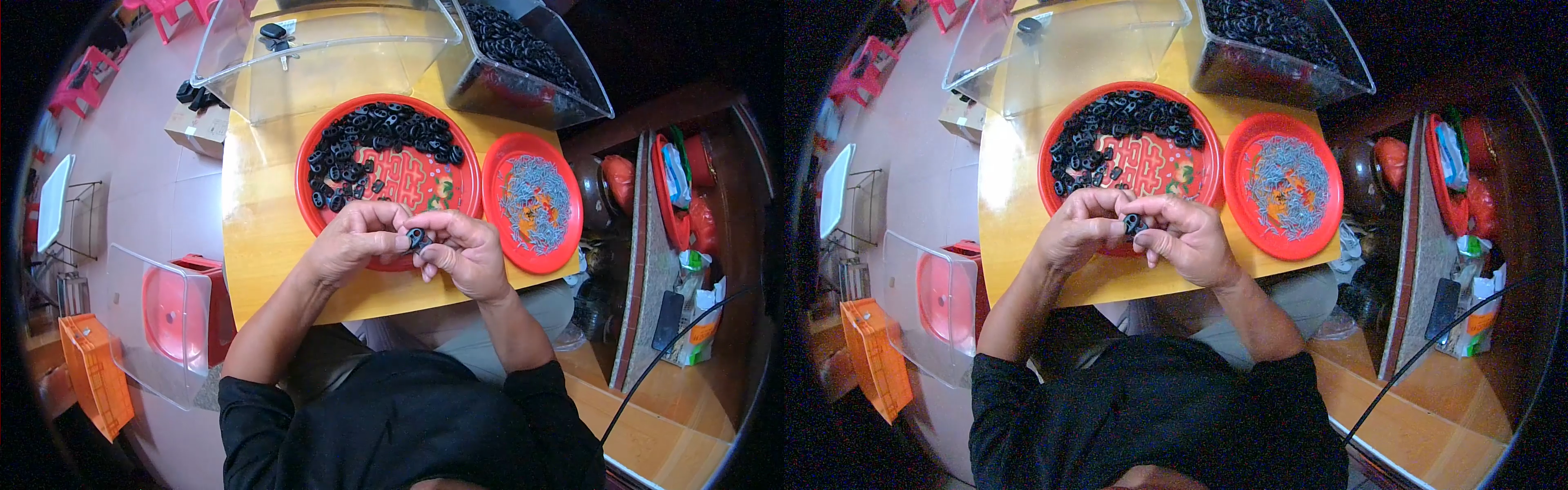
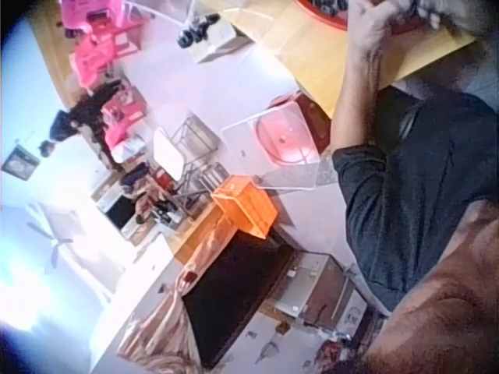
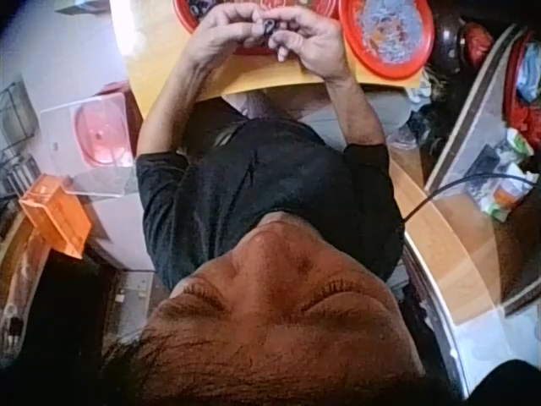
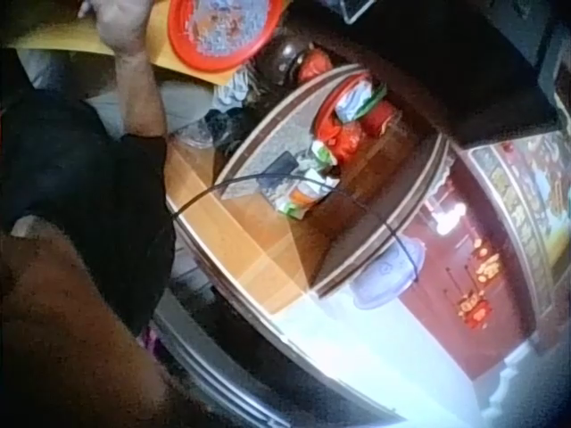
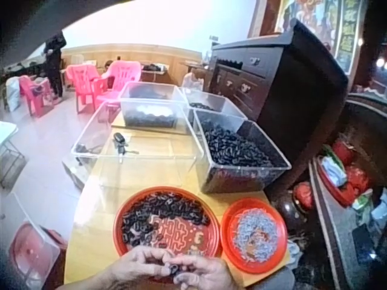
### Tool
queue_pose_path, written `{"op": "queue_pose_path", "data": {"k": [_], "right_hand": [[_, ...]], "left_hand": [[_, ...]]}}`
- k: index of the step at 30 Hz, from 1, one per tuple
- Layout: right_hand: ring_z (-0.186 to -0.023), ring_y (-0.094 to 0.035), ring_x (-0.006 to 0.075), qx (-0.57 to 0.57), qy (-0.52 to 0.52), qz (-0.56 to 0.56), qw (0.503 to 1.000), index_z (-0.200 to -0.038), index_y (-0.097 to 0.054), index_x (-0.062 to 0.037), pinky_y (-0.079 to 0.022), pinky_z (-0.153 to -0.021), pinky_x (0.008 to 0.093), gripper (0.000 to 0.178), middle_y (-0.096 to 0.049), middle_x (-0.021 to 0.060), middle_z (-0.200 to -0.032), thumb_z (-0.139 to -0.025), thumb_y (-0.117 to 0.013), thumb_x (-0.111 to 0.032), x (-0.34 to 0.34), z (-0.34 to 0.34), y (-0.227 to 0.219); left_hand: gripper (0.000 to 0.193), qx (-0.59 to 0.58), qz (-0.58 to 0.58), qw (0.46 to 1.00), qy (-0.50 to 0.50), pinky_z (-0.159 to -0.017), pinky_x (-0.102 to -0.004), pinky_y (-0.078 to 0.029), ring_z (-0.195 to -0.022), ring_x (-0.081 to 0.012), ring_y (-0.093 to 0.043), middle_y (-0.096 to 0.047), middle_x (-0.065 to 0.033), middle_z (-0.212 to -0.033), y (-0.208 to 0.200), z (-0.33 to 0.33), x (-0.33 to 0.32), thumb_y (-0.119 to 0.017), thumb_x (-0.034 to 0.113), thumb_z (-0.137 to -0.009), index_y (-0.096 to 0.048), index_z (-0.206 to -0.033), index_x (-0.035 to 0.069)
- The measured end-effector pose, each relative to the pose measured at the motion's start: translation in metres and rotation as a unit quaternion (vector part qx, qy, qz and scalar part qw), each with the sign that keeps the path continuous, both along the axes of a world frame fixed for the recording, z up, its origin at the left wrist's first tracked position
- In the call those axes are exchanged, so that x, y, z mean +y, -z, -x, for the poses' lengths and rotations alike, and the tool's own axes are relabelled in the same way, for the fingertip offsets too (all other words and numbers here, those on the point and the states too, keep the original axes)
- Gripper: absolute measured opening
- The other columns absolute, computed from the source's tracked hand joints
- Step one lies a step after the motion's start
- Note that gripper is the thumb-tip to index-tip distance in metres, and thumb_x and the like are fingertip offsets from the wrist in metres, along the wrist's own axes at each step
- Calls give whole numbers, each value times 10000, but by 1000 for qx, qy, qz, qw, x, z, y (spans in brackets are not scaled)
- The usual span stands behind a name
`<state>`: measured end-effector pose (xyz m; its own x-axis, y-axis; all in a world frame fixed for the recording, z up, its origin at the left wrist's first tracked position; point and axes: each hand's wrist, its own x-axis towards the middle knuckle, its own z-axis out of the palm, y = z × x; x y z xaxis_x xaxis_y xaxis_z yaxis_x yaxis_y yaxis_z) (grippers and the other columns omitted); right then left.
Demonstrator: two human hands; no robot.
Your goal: The person assembles plastic cord locks by picking up components from the plates and fitting them together by hand.
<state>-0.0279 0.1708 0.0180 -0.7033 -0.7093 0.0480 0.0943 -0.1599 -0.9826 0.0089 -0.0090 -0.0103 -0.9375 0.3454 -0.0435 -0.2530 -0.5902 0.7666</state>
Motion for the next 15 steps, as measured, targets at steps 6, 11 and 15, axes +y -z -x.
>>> {"op": "queue_pose_path", "data": {"k": [6, 11, 15], "right_hand": [[-615, -586, 99, 61, -22, -8, 998, -1058, -527, 57, -486, -529, 192, 248, -601, 96, -800, -848, -570, -67, 3, 1, 0], [-604, -586, 97, 90, 3, -12, 996, -1042, -534, 50, -482, -517, 192, 225, -600, 90, -765, -839, -573, -40, 0, -5, 2], [-578, -577, 86, 120, 12, -8, 993, -1010, -543, 42, -477, -511, 193, 190, -596, 72, -720, -835, -573, -26, -2, -6, 5]], "left_hand": [[95, 16, -36, 998, 39, -547, -197, -350, -620, -70, -473, -566, -26, -766, -5, 0, 0, -635, 104, -776, -569, -769, 35], [109, 24, -35, 998, 49, -552, -197, -350, -620, -76, -472, -547, -21, -755, -6, -2, -1, -641, 115, -781, -572, -759, 34], [124, 44, -36, 997, 52, -551, -201, -356, -639, -92, -506, -561, -34, -761, -7, -1, -1, -649, 128, -774, -582, -765, 24]]}}
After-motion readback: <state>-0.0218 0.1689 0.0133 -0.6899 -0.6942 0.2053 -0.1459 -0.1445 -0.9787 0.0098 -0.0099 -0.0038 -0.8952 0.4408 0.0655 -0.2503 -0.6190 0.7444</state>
